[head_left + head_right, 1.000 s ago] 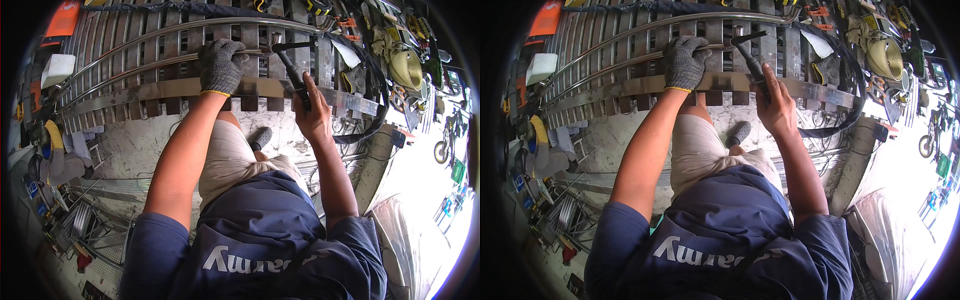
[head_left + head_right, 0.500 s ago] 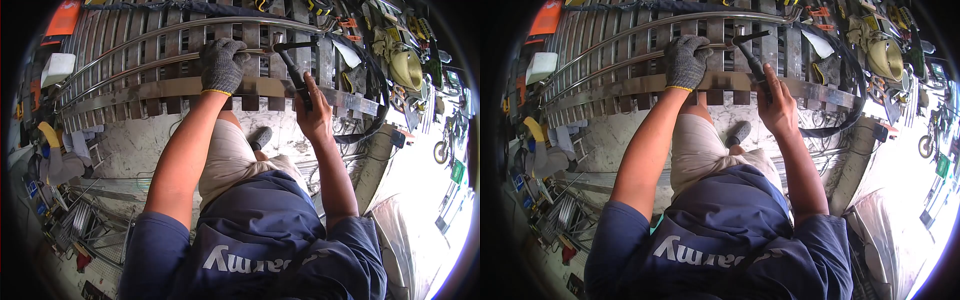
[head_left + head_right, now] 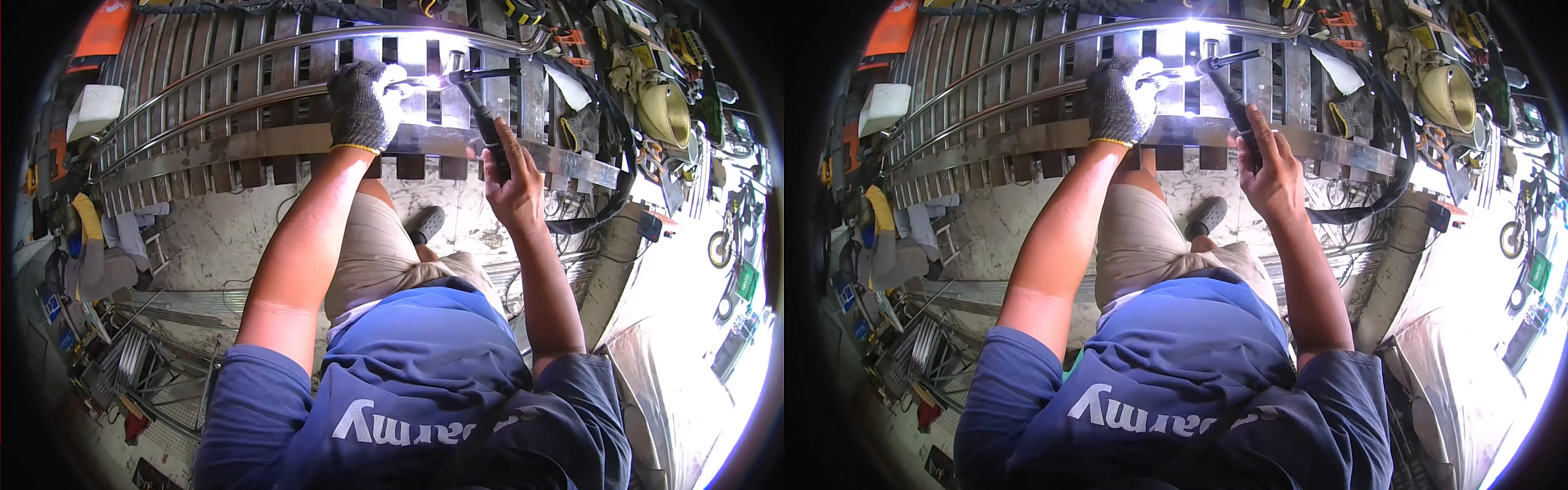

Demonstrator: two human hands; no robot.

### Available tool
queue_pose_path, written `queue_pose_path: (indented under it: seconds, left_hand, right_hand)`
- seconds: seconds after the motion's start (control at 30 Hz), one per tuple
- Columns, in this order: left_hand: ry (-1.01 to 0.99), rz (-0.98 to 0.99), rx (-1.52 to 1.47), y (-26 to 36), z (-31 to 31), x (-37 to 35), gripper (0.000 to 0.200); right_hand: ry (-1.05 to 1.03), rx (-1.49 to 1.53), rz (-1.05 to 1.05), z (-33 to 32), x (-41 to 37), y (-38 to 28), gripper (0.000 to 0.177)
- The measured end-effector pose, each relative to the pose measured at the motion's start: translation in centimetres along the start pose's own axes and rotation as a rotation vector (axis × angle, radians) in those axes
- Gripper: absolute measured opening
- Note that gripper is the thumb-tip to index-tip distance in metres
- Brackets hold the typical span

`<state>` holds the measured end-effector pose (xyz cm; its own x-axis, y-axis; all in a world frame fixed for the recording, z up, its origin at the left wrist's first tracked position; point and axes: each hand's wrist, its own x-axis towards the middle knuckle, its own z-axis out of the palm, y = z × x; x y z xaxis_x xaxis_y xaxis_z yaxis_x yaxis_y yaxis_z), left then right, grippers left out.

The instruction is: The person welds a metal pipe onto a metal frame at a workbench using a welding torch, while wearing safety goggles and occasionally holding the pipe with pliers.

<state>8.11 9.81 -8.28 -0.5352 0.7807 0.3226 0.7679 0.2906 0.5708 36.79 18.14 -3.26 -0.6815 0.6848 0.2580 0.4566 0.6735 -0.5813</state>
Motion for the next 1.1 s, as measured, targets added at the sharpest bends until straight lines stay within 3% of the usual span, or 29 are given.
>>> queue_pose_path:
  seconds: [0.6, 0.77, 1.1]
  left_hand:
    - [0.065, 0.038, 0.007, 0.03, 0.13, -0.15, 0.028]
    - [-0.016, -0.018, -0.006, -0.18, 0.16, -0.06, 0.028]
    - [0.066, 0.035, 0.013, -0.16, 0.43, -0.27, 0.027]
  right_hand:
    - [0.025, 0.033, -0.023, -0.06, 0.04, 0.05, 0.07]
    - [-0.02, 0.009, -0.008, 0.1, -0.2, 0.4, 0.068]
    - [0.045, 0.004, -0.054, -0.02, 0.04, 0.04, 0.068]
